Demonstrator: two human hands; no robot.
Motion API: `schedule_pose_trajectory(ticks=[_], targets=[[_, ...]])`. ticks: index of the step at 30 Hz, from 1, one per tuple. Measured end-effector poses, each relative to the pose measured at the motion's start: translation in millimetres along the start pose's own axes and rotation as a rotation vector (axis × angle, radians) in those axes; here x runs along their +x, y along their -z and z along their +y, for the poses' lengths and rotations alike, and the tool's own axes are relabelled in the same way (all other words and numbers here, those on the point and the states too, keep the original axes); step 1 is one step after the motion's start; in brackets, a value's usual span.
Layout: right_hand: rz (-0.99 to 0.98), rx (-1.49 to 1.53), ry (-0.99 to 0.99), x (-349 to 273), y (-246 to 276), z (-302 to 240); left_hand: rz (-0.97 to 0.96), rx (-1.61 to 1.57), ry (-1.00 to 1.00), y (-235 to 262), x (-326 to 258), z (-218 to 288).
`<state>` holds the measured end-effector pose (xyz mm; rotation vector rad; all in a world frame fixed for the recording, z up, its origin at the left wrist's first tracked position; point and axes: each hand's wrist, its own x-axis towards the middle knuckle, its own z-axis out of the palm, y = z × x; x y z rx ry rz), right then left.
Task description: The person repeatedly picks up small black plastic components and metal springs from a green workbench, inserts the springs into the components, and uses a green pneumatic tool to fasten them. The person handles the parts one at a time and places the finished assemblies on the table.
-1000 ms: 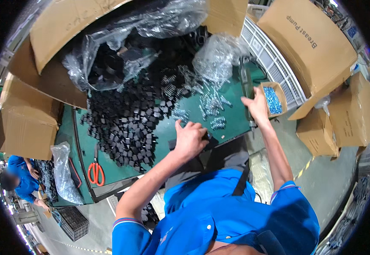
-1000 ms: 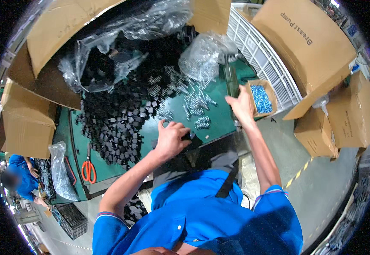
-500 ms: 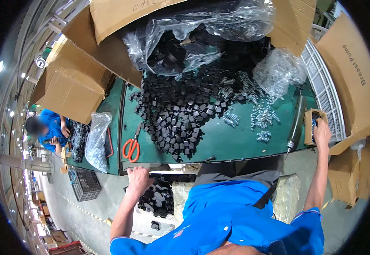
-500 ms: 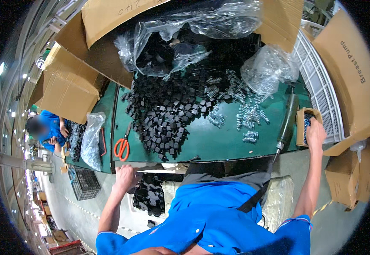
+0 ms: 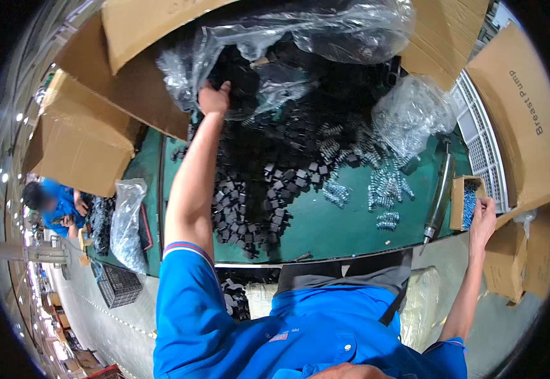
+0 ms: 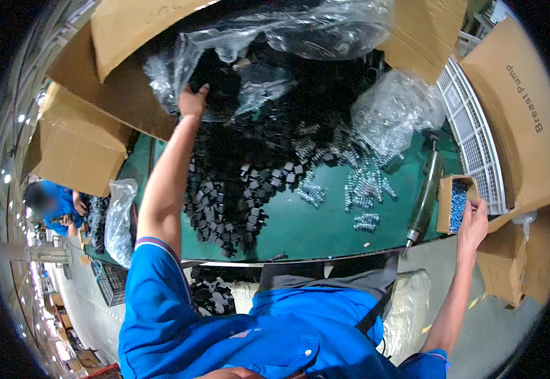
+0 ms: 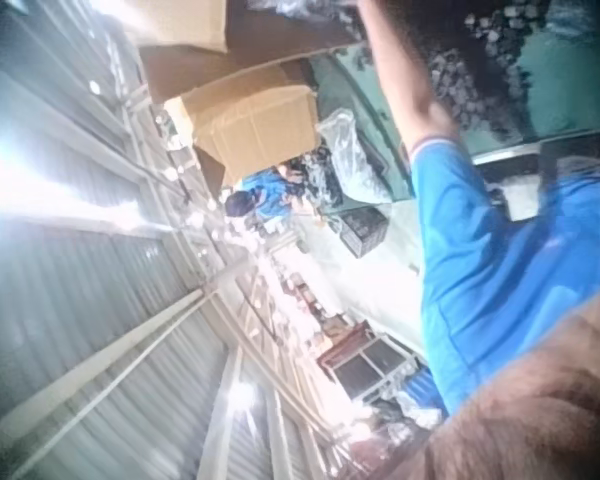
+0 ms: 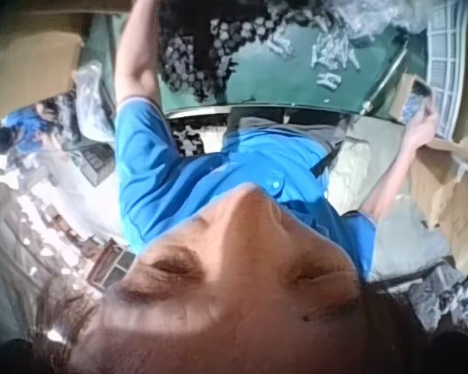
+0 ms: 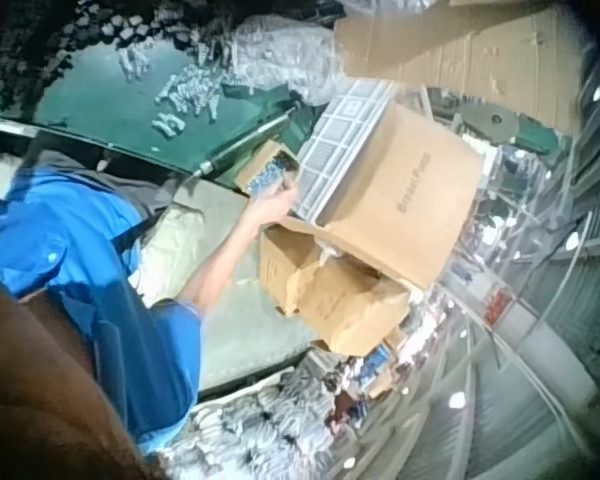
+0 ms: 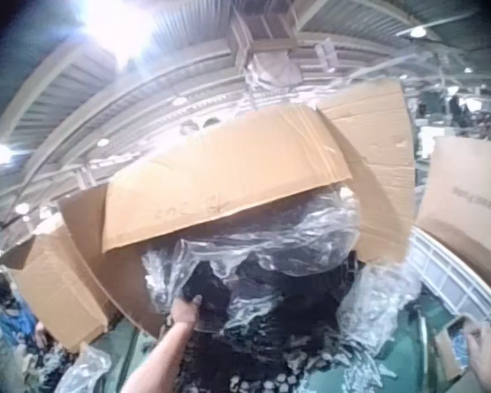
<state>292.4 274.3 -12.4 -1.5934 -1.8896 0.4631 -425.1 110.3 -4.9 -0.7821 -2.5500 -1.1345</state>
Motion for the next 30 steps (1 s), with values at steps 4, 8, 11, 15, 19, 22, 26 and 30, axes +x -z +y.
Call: schedule_pose_trajectory(ticks=[4, 8, 11, 15, 19, 22, 26, 30], targets=[[-0.109, 0.477, -0.127, -57.0, 33.3, -12.0, -0.262, 0.249, -0.164, 6.0, 7.1, 13.7], [-0.331, 0.753, -0.398, -131.2, 18.9, -27.3, -0.092, 0.110, -0.280, 48.7, -22.7, 20.5], [-0.406, 0.756, -0.462, -177.0, 2.0, -24.1, -0.290, -0.245, -0.010, 92.6, -70.8, 84.1], [-0.342, 0.871, -0.539, -196.1, -24.5, -42.4, -0.848, -0.495, 0.049, 144.3, -149.4, 135.0], [-0.218, 0.965, -0.493, -188.4, -33.8, -54.5, -1.300, -0.525, -0.210, 129.1, -228.5, 139.2], [-0.201, 0.993, -0.462, -186.7, -36.9, -54.7, -1.529, -0.473, -0.107, 97.4, -267.8, 147.5], [-0.177, 0.987, -0.443, -187.1, -38.0, -54.3, -1.498, -0.501, -0.154, 61.7, -290.1, 153.0], [-0.156, 0.937, -0.407, -187.4, -38.4, -48.0, -1.380, -0.526, -0.124, 54.4, -292.3, 162.2]])
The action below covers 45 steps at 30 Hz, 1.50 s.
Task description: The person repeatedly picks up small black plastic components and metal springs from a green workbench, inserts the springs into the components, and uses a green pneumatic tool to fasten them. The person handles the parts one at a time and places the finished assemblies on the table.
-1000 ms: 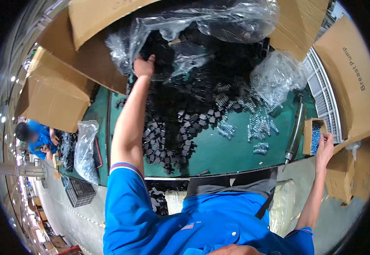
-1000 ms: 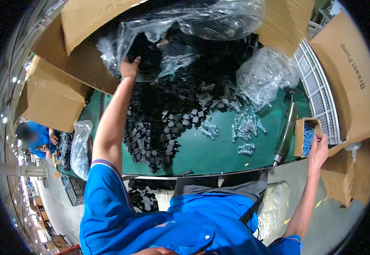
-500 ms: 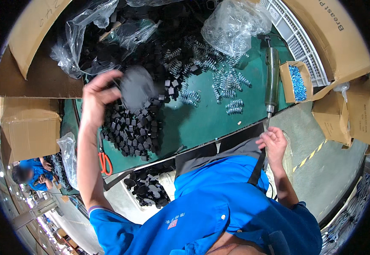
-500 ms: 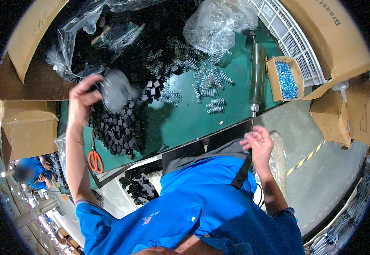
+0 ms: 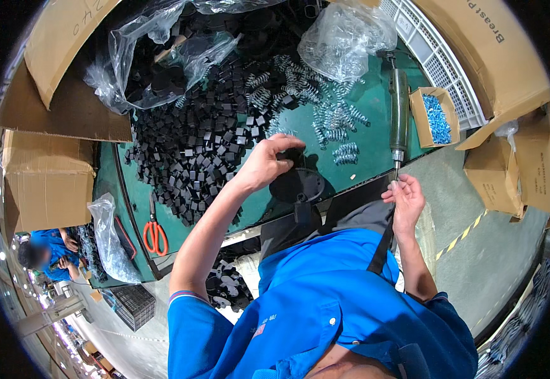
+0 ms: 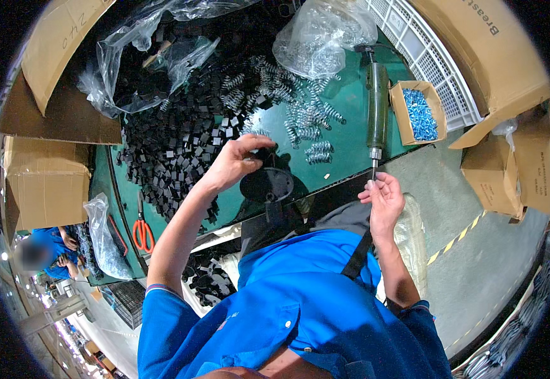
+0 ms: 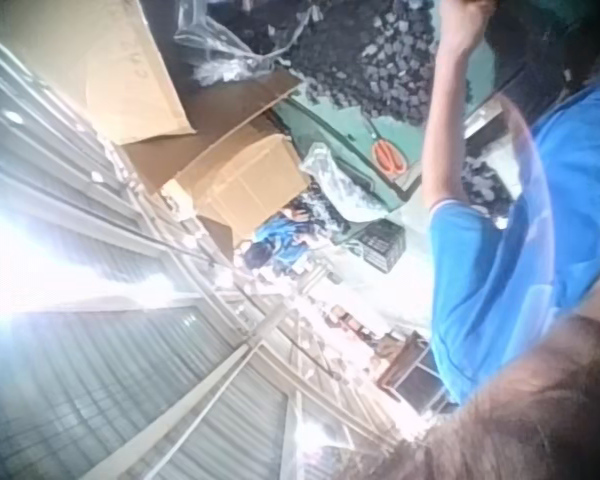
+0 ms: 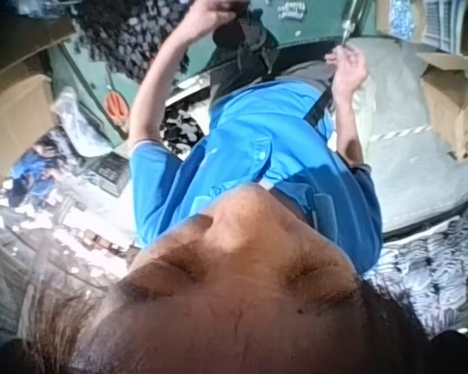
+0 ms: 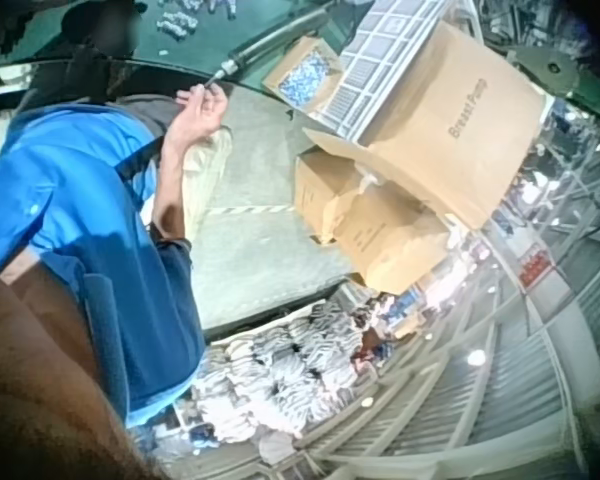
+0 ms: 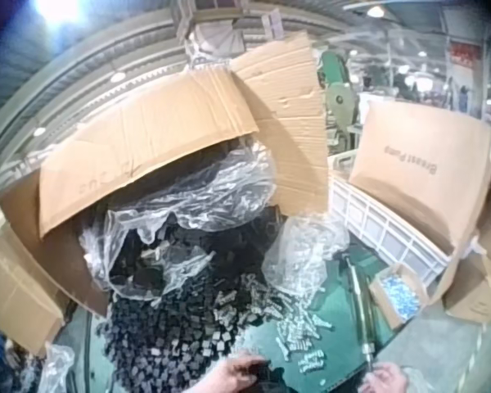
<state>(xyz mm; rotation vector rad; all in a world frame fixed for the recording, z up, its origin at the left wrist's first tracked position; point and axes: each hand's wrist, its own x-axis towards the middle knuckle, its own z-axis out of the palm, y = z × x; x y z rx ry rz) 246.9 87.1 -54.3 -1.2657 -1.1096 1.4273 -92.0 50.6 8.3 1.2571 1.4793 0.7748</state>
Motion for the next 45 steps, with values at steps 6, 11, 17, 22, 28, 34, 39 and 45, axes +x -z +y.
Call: schedule_pose_trajectory(ticks=[6, 11, 17, 22, 28, 34, 39, 45], targets=[[0.023, -0.047, 0.060, 4.3, 4.3, -2.2, 0.300, 0.026, -0.129, -15.6, 27.4, -24.3], [0.085, -0.098, 0.098, 11.1, 10.0, -2.3, 0.569, -0.025, -0.209, -31.6, 40.5, -28.6], [0.068, -0.187, 0.137, 15.5, 12.8, 2.2, 0.653, 0.521, -0.412, -23.9, 40.3, 8.1], [0.025, -0.244, 0.146, 21.1, 13.6, -1.2, 0.442, 0.843, 0.040, -20.7, 91.4, 20.2], [0.040, -0.353, 0.330, 27.7, 27.6, -31.0, 0.328, 0.777, 0.161, -12.4, 120.6, 13.4], [-0.128, -0.252, 0.319, 19.4, -7.4, -51.4, 0.398, 0.279, 0.096, 7.7, 102.2, 12.9], [-0.302, -0.286, 0.311, 22.8, -35.2, -50.4, 0.378, -0.110, -0.035, 18.9, 56.7, 27.3], [-0.416, -0.337, 0.388, 25.3, -65.8, -57.9, 0.525, 0.270, -0.104, -21.4, 39.8, 0.6]])
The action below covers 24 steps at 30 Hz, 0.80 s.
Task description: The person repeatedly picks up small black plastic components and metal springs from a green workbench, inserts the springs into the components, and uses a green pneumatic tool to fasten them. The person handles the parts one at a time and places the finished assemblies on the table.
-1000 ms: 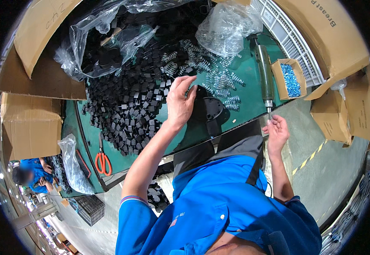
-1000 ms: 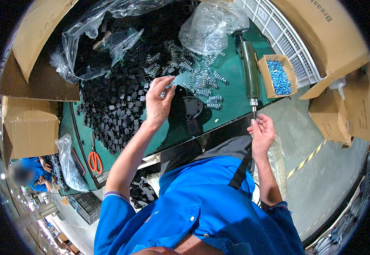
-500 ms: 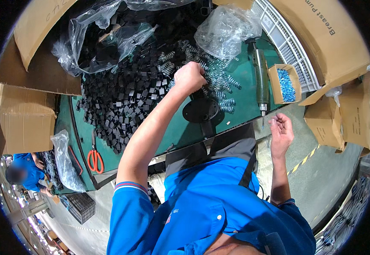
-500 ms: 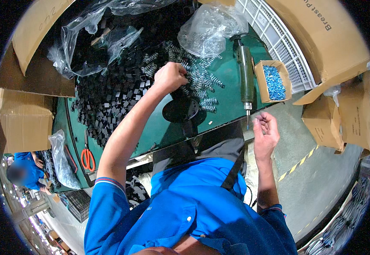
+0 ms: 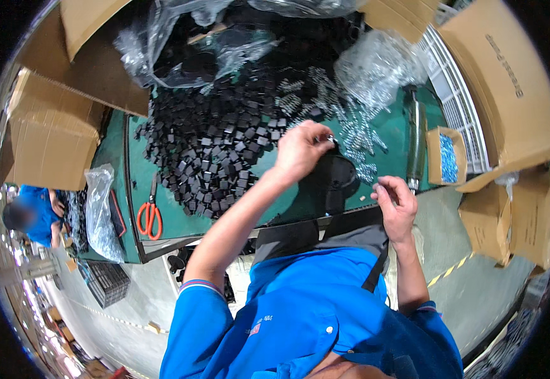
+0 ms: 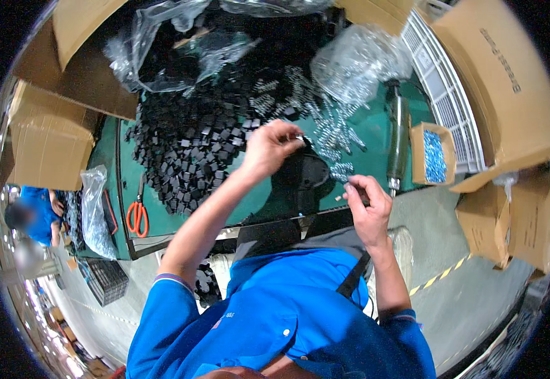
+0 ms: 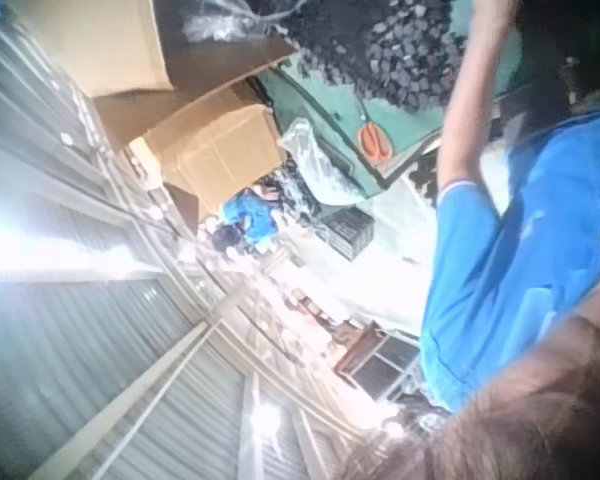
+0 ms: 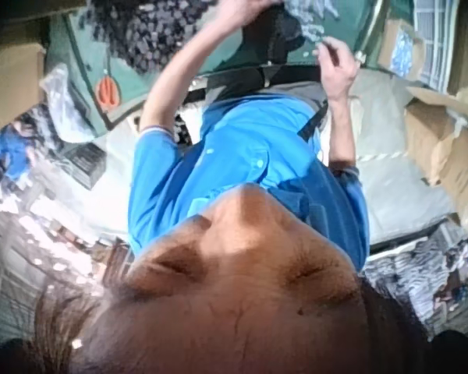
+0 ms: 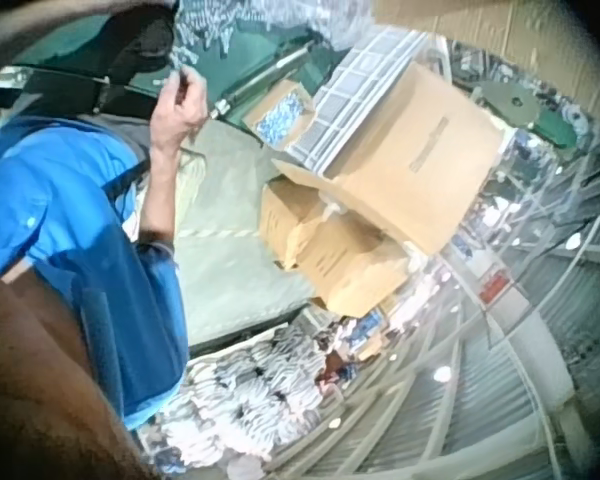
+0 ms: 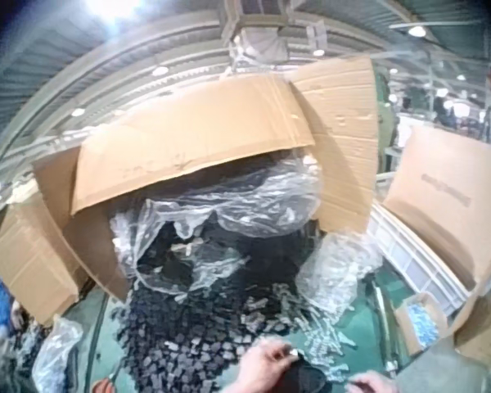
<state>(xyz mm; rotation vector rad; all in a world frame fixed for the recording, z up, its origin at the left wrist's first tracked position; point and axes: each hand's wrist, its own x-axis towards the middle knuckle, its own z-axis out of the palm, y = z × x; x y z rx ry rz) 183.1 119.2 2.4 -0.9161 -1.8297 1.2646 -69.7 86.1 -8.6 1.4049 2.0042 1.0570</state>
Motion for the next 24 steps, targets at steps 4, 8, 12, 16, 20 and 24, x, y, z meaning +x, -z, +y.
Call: schedule_pose_trajectory(ticks=[4, 8, 12, 16, 20, 24], targets=[[-0.018, -0.005, 0.031, 4.0, -7.3, -6.8, 0.133, 0.048, -0.051, -7.0, -6.6, 10.0], [-0.051, -0.020, 0.008, 0.3, -10.6, -1.9, 0.200, 0.255, -0.216, -10.9, -7.2, 6.4], [-0.079, -0.024, -0.020, 0.0, -15.7, -7.6, 0.100, 0.331, -0.195, -5.9, -2.7, 7.1], [-0.056, -0.006, -0.008, -0.4, -12.7, -4.8, 0.103, 0.374, -0.063, 26.0, -0.2, 19.4], [-0.049, 0.031, -0.008, 2.2, -10.8, -6.4, 0.363, 0.646, 0.012, 68.1, 30.1, -38.4], [-0.070, 0.029, 0.011, 3.9, -16.1, -5.1, 0.230, 0.556, -0.009, 79.7, 40.2, -70.4]])
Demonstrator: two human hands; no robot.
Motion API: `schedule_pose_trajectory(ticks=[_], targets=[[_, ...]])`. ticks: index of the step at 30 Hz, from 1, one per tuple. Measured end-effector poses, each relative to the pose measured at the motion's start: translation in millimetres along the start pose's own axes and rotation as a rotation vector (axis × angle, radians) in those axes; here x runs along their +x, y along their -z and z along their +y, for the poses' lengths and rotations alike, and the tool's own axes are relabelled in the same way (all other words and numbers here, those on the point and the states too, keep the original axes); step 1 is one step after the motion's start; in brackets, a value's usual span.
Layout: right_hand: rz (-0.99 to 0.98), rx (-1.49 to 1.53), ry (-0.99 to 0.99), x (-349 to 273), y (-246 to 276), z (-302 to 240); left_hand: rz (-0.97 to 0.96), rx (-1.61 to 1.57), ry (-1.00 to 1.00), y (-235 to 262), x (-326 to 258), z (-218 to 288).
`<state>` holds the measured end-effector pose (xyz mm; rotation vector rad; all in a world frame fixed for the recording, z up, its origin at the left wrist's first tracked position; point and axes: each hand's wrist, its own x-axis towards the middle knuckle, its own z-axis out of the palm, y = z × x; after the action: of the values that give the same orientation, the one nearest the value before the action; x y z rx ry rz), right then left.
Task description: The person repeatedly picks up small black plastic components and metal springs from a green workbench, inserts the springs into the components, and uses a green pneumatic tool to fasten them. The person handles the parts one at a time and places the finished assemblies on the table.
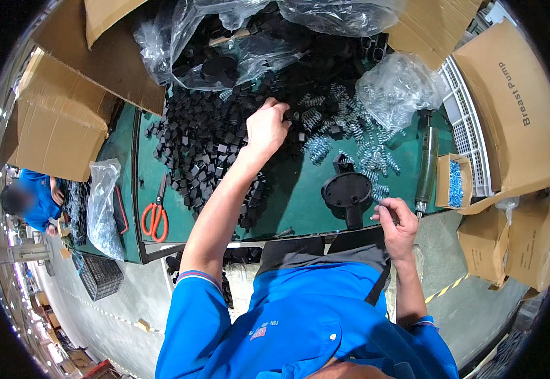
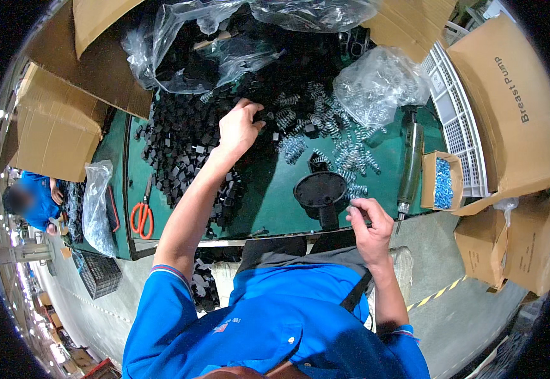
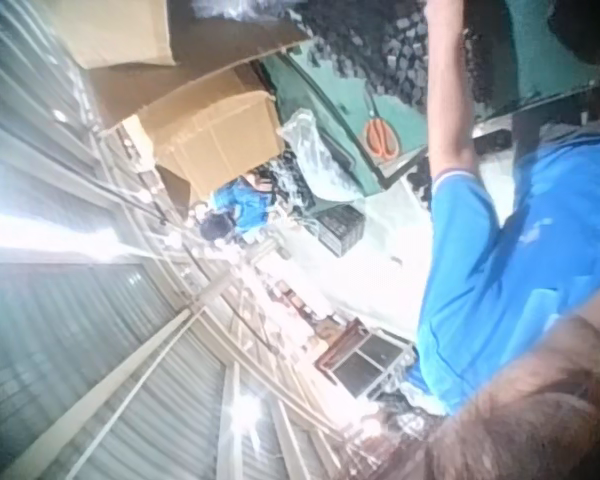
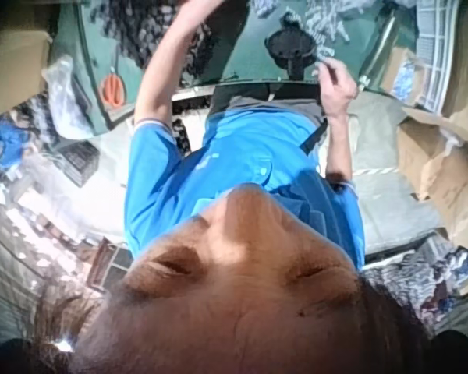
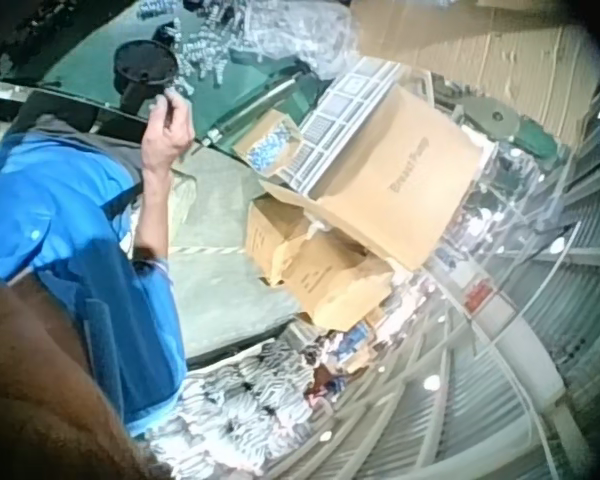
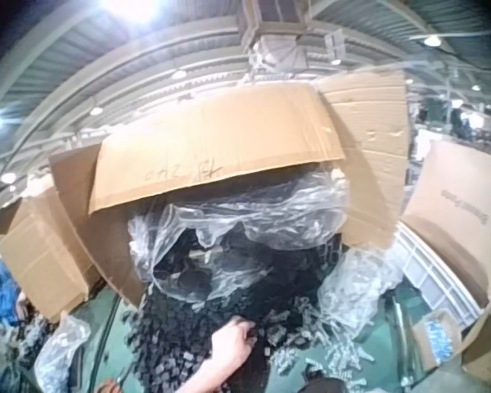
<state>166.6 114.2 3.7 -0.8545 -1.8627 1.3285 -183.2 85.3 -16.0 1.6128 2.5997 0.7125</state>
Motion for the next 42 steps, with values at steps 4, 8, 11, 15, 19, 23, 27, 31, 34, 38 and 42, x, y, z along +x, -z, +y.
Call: schedule_pose_trajectory(ticks=[4, 8, 11, 15, 19, 23, 27, 31, 34, 38, 42], targets=[[-0.003, -0.011, 0.039, 6.2, -3.7, -7.4, 0.101, -0.107, 0.054, 2.6, -8.5, 0.0], [-0.006, 0.013, 0.028, 18.8, -10.7, -19.5, 0.003, -0.639, 0.139, 27.4, -55.9, 54.5], [-0.048, 0.089, 0.063, 28.8, -26.2, -25.0, 0.036, -0.739, -0.088, 32.0, -96.6, 97.6], [-0.172, 0.135, 0.126, 33.3, -34.2, -32.5, 0.117, -0.686, -0.185, 24.4, -121.7, 110.8], [-0.215, 0.221, 0.085, 28.2, -35.7, -34.7, 0.202, -0.458, -0.329, 21.3, -125.7, 104.0], [-0.185, 0.311, 0.031, 21.7, -43.2, -33.8, 0.255, -0.343, -0.397, 24.5, -127.0, 105.7], [-0.250, 0.272, -0.105, 20.6, -40.3, -36.6, 0.253, -0.321, -0.430, 17.5, -130.1, 102.5], [-0.270, 0.486, -0.325, 21.7, -38.9, -32.4, 0.216, -0.309, -0.490, 15.5, -134.8, 102.2], [-0.223, 0.613, -0.414, 25.9, -35.4, -23.8, 0.214, -0.348, -0.490, 21.2, -127.2, 109.5], [-0.084, 0.320, -0.218, 49.3, -26.4, -14.7, 0.112, -0.448, -0.058, 16.5, -122.9, 113.6], [-0.100, -0.114, -0.058, 85.6, -19.1, -9.3, -0.172, -0.407, 0.213, 6.2, -107.7, 115.6]])
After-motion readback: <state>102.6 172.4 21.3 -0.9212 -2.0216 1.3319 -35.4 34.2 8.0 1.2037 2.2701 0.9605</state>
